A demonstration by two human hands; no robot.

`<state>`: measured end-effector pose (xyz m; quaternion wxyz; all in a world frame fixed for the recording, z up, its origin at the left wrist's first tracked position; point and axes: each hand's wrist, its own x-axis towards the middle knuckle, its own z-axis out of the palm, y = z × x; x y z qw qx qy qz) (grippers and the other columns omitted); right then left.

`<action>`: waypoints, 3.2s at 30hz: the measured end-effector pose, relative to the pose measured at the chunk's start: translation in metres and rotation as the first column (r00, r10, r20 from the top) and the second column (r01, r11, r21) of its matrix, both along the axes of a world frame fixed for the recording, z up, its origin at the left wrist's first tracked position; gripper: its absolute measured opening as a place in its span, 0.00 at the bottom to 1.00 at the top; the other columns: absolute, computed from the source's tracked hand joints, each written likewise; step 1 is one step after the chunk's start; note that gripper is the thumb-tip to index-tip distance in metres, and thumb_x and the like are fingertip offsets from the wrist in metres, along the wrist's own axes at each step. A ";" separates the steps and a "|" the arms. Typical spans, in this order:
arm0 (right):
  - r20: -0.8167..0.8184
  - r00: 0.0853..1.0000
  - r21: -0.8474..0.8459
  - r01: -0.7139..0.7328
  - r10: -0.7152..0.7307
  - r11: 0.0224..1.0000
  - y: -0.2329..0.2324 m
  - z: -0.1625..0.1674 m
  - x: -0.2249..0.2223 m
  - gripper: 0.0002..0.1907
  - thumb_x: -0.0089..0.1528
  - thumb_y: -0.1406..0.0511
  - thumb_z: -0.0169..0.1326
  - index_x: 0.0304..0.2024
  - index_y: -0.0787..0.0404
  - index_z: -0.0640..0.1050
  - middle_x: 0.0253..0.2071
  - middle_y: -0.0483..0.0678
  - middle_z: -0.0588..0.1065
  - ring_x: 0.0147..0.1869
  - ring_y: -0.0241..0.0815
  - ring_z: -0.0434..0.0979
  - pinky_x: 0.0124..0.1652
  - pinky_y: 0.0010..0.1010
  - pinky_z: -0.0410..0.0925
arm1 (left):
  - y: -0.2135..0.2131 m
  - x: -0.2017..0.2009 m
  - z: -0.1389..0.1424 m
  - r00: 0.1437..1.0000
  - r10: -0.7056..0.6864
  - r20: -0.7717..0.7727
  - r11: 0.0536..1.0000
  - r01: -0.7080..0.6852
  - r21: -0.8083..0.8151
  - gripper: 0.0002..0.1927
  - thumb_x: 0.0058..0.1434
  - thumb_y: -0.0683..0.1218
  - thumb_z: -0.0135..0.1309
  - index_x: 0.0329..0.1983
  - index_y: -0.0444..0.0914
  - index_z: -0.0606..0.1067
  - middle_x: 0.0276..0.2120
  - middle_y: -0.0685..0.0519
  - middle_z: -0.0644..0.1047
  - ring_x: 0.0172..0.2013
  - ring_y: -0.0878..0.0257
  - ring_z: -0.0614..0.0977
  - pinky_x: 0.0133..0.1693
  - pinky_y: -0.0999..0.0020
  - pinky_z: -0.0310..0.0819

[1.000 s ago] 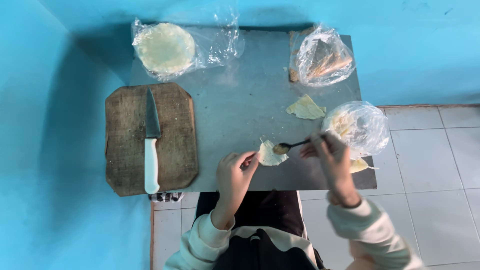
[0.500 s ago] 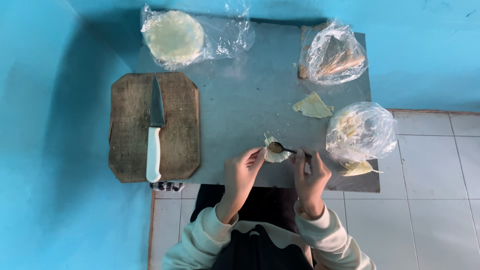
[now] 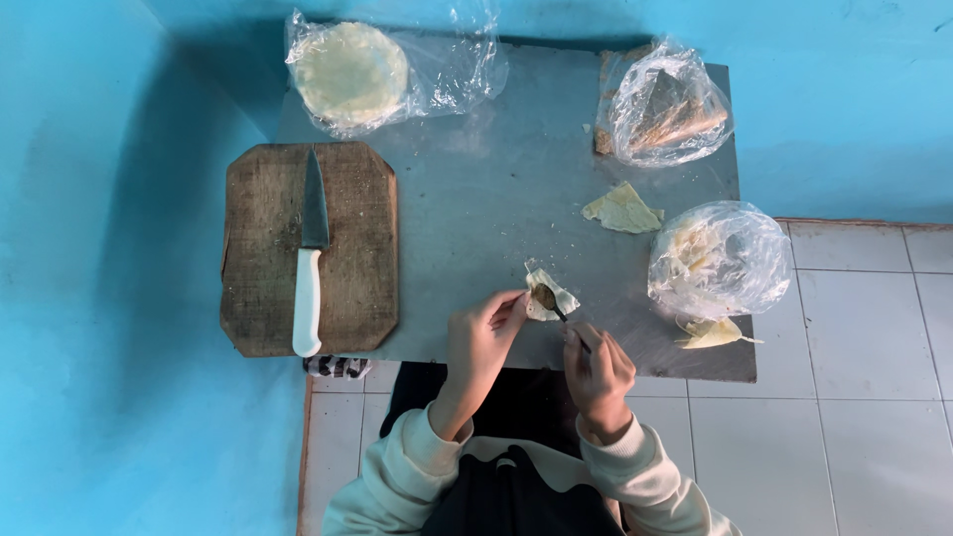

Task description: The person sits at a small metal table and fills triangular pastry wrappers with filling, spooning it from a plastic-covered bowl and folding the wrappers over by hand to form stuffed pastries, setting finished ones aside and taking new wrappers one at a time.

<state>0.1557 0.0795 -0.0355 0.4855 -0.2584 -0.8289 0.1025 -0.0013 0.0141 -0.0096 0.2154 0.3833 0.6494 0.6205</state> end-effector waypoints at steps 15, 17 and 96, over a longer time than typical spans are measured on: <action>0.021 0.997 0.164 -0.083 0.080 0.983 -0.004 -0.007 0.005 0.10 0.61 0.77 0.62 0.44 0.70 0.76 0.39 0.54 0.81 0.44 0.49 0.86 0.43 0.33 0.78 | -0.003 0.002 -0.002 0.952 0.083 -0.294 0.995 -0.063 0.075 0.07 0.64 0.42 0.62 0.44 0.36 0.81 0.30 0.48 0.83 0.30 0.61 0.88 0.31 0.72 0.78; 0.027 0.996 0.170 -0.088 0.085 0.982 -0.004 -0.007 0.005 0.10 0.61 0.77 0.62 0.44 0.71 0.76 0.39 0.54 0.81 0.45 0.49 0.85 0.44 0.33 0.78 | -0.002 0.002 -0.002 0.955 0.087 -0.283 0.994 -0.065 0.085 0.07 0.64 0.42 0.62 0.44 0.35 0.81 0.31 0.48 0.84 0.31 0.61 0.88 0.31 0.72 0.79; 0.222 0.958 -0.492 0.270 -0.180 0.828 0.077 0.051 -0.015 0.08 0.70 0.63 0.58 0.47 0.60 0.82 0.38 0.52 0.79 0.37 0.45 0.81 0.38 0.33 0.71 | -0.009 0.000 0.010 0.881 0.082 -0.466 0.993 -0.035 0.109 0.08 0.60 0.39 0.63 0.43 0.37 0.80 0.38 0.49 0.82 0.35 0.52 0.85 0.34 0.65 0.78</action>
